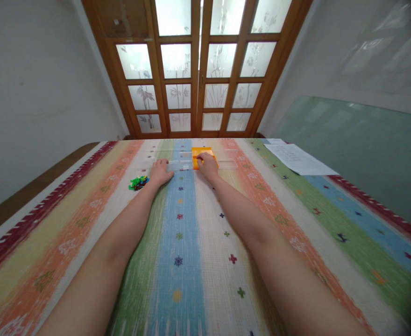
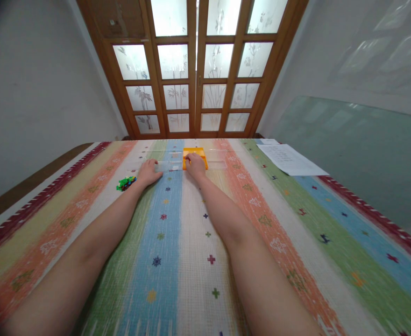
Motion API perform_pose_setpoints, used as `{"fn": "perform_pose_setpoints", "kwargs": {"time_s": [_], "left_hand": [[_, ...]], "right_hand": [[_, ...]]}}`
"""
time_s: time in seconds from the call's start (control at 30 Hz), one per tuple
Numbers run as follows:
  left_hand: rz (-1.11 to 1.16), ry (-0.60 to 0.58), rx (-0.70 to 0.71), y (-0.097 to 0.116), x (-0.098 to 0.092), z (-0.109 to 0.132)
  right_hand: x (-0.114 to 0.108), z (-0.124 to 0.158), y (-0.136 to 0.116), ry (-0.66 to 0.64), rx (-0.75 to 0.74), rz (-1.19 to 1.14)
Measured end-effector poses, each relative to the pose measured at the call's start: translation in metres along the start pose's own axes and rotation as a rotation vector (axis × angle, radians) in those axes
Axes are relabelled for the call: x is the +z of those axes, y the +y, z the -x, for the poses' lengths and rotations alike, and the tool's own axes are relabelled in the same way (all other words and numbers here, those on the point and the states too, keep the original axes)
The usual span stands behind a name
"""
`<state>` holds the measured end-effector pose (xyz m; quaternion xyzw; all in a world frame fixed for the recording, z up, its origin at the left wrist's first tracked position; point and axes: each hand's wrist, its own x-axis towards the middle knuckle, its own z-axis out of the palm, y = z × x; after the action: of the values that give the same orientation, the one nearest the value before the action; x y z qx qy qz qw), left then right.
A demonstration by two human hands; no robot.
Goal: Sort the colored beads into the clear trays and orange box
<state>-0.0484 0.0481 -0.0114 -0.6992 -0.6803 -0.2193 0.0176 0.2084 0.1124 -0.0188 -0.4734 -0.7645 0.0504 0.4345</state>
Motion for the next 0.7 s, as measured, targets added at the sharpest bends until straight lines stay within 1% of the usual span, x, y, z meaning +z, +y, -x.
{"fn": "perform_pose_setpoints", "kwargs": {"time_s": [0.13,0.23,0.3,0.4,0.47,0.53,0.63,0.7], "left_hand": [[0.021,0.023,-0.038,-0.003,0.003,0.000],[0.089,0.049,-0.063,-0.005,0.006,0.001],[0.176,0.120,-0.079,-0.006,0.005,-0.001],[0.343,0.303,-0.084,-0.006,0.001,-0.004],[0.429,0.408,-0.044,-0.005,-0.003,-0.006],[0.480,0.465,0.037,-0.001,-0.006,-0.006],[0.531,0.471,0.153,0.009,-0.008,-0.003],[0.565,0.446,0.186,0.018,-0.008,0.000]], "right_hand": [[-0.001,0.001,-0.004,-0.010,-0.011,-0.016],[-0.001,0.002,-0.007,-0.016,-0.013,-0.023],[-0.001,0.002,-0.009,-0.023,-0.027,-0.021],[-0.001,0.004,-0.015,-0.037,-0.066,-0.004],[-0.002,0.005,-0.020,-0.045,-0.106,0.012],[-0.002,0.007,-0.026,-0.052,-0.165,0.028],[-0.003,0.009,-0.035,-0.063,-0.276,0.044],[-0.002,0.009,-0.041,-0.072,-0.340,0.048]]}}
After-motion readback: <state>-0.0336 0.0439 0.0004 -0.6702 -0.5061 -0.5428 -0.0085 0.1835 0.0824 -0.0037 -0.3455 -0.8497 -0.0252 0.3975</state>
